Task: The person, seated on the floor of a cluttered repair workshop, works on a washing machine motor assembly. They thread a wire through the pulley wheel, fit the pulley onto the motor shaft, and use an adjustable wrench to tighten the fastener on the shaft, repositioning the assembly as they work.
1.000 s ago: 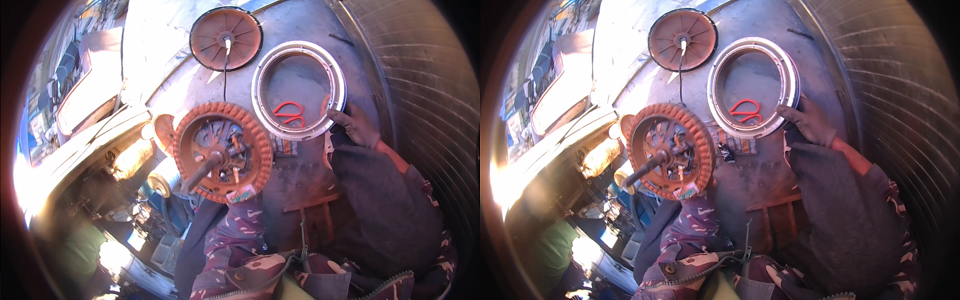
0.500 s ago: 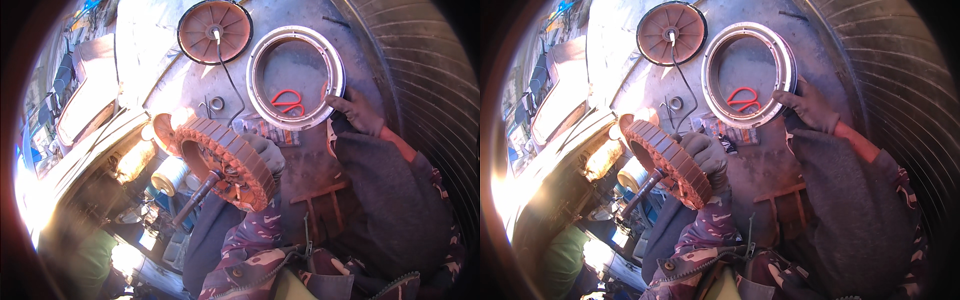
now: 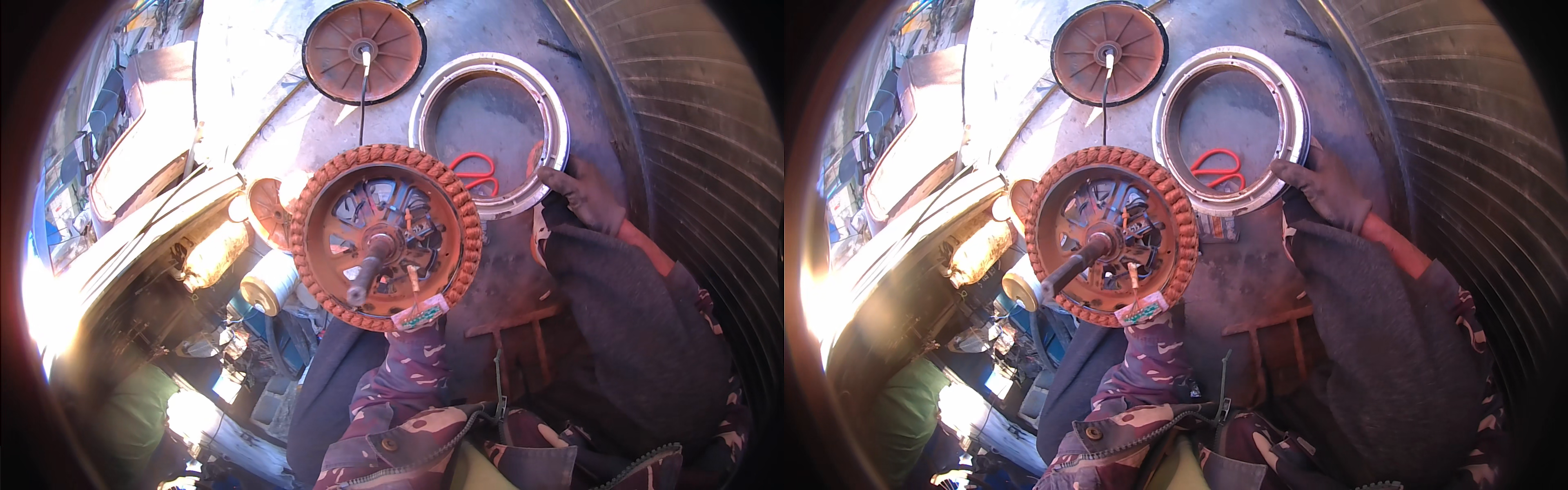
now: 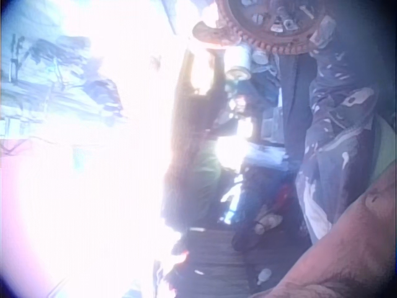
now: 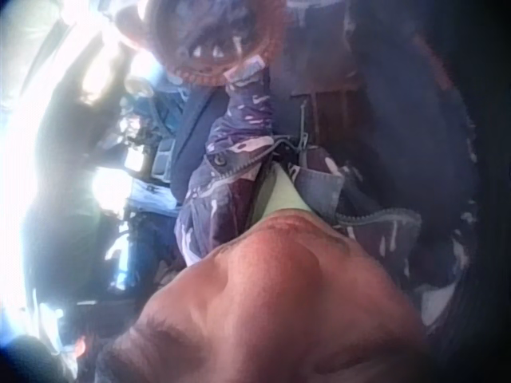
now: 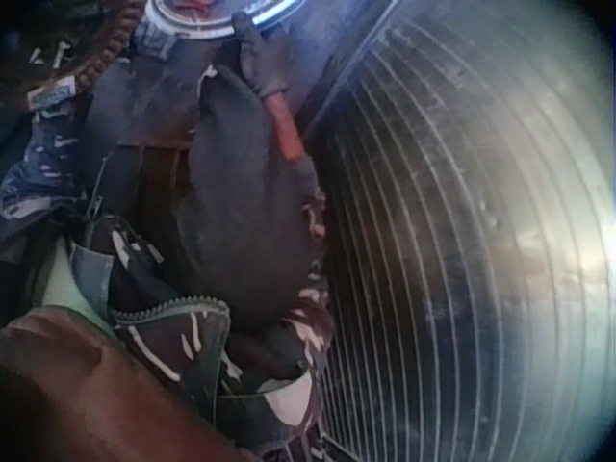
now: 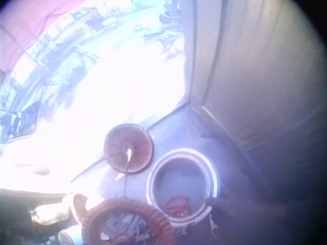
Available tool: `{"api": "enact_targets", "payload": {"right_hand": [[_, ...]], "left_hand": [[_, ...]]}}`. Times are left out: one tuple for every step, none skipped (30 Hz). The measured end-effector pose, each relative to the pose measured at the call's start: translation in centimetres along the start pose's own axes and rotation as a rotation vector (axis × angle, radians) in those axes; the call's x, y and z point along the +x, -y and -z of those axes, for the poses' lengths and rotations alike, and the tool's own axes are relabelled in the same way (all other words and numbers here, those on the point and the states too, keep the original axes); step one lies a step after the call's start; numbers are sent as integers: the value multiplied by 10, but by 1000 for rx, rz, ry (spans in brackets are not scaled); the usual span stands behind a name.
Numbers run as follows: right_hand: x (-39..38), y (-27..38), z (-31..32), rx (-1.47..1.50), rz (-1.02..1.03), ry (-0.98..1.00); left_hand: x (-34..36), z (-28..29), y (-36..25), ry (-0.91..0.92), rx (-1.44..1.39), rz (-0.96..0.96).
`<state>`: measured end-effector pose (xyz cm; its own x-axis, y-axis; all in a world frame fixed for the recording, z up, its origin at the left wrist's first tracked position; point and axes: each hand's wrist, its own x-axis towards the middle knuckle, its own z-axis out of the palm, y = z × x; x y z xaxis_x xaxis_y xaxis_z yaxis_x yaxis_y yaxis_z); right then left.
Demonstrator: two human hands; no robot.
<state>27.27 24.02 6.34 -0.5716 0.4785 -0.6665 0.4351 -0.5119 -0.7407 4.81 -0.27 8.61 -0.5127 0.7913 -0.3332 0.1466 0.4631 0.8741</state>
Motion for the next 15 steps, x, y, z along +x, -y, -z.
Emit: {"api": "enact_targets", "payload": {"right_hand": [[0,0,0,22,8,1],[0,0,1,39,1,4],[0,0,1,42,7,-1],[-1,0,0,41,-1,-4],[-1,0,0,41,-10,-7],[-1,0,-1,60,-7,-16],[-1,0,-2,80,-4,-26],[-1,0,-3,101,-14,-41],[-1,1,-4,107,-7,-39],[-2,1,-4,113,-14,-42],[-2,1,-3,122,-27,-41],[-2,0,-3,105,-12,-33],[-1,0,-1,91,-3,-21],[-1,0,0,76,4,-10],[-1,-1,2,82,-5,-1]], "left_hand": [[0,-3,0,-2,-9,8],[0,-5,0,-4,-18,9],[0,-7,1,-4,-24,14],[0,-8,1,-6,-31,16],[0,-9,1,-11,-34,22],[1,-10,1,-10,-36,26],[1,-10,1,-10,-37,27],[1,-11,1,-10,-39,30],[1,-11,0,-11,-39,32],[1,-11,0,-10,-43,35],[2,-11,0,-10,-42,36],[2,-11,0,-11,-45,42],[2,-12,0,-9,-46,44],[3,-13,0,-8,-46,47],[3,-13,0,-6,-46,46]]}}
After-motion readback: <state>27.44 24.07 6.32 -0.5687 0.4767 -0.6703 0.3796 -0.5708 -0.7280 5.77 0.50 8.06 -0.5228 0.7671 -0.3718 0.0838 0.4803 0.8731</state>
